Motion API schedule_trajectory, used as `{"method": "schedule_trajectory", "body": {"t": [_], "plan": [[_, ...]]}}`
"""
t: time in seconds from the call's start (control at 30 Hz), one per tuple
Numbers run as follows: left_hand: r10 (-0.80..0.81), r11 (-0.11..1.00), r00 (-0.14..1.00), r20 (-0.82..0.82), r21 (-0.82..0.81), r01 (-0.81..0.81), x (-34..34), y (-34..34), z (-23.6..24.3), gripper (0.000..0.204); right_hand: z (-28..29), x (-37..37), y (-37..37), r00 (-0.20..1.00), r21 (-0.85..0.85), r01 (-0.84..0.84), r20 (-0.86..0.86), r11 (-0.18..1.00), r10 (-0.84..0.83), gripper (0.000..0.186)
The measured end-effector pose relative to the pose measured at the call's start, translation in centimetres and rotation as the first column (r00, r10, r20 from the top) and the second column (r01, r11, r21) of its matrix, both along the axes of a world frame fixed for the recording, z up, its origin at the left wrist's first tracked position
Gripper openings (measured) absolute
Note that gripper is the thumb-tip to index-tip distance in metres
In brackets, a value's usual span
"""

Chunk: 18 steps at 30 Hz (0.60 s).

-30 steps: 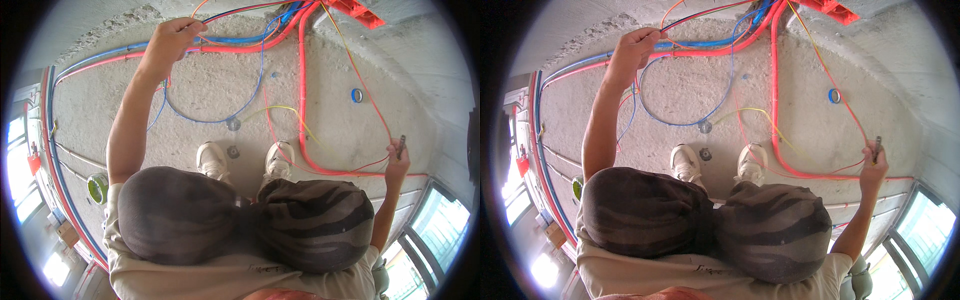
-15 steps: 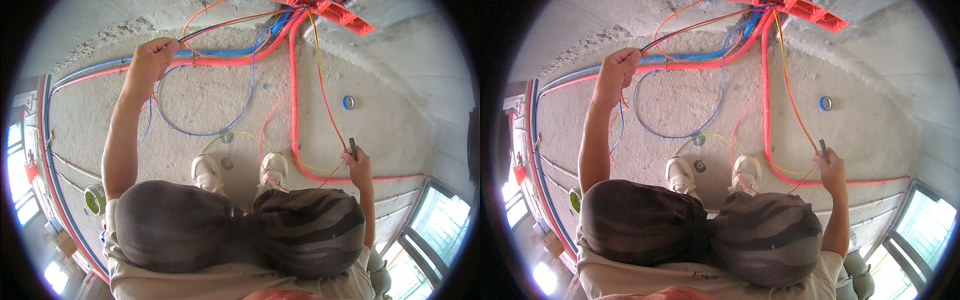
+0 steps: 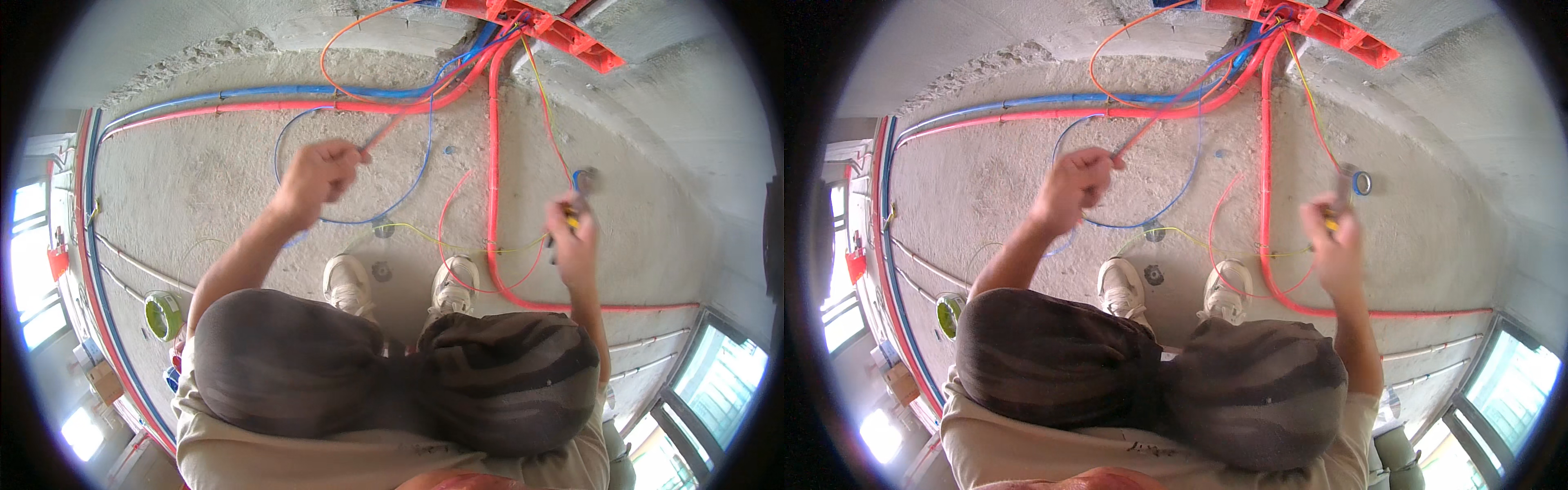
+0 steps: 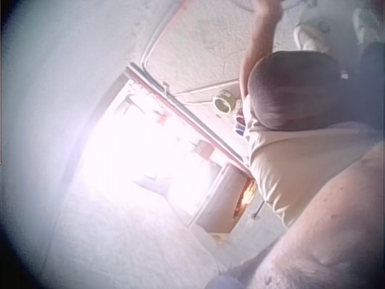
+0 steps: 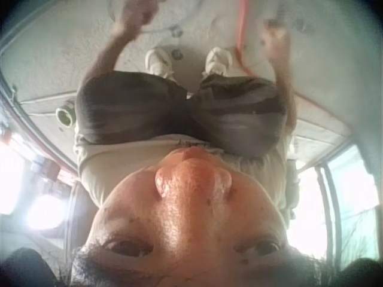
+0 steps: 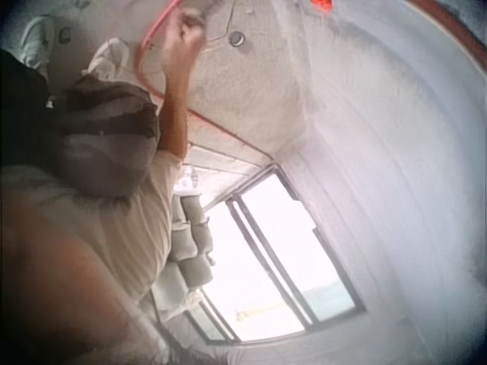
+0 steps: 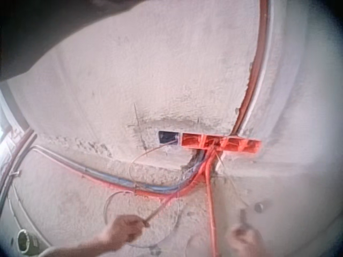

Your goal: The person organizes and routes multiple colored electrical wires into a ceiling junction box, then walks to a balcony area to pick up red and blue wire spools. The person continues handling the wires and spools while moving around the construction site.

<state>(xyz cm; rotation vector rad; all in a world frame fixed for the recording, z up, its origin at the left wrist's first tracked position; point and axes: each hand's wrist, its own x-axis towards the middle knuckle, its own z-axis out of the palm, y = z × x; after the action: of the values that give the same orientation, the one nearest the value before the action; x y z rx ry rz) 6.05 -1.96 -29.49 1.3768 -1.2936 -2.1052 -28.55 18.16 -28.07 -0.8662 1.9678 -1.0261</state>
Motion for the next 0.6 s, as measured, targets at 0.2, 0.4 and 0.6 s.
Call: {"method": "schedule_trajectory", "body": {"t": [0.2,0.4,0.6], "plan": [[0.049,0.996,0.998,-0.040,0.074,-0.046,-1.0,4.2,-3.5,0.023,-5.2,8.9,-6.0,0.751,0.339,-0.629,0.036,0.699,0.659,0.036],[0.176,0.981,0.981,0.083,0.061,-0.181,4.7,6.1,-5.6,0.018,-10.3,15.4,-6.0,0.654,0.170,-0.750,0.041,0.639,0.756,0.053],[0.093,0.959,0.928,0.361,-0.285,0.015,8.6,6.8,-5.2,0.018,-14.6,20.8,-5.5,0.544,0.046,-0.839,0.032,0.543,0.838,0.072]]}}
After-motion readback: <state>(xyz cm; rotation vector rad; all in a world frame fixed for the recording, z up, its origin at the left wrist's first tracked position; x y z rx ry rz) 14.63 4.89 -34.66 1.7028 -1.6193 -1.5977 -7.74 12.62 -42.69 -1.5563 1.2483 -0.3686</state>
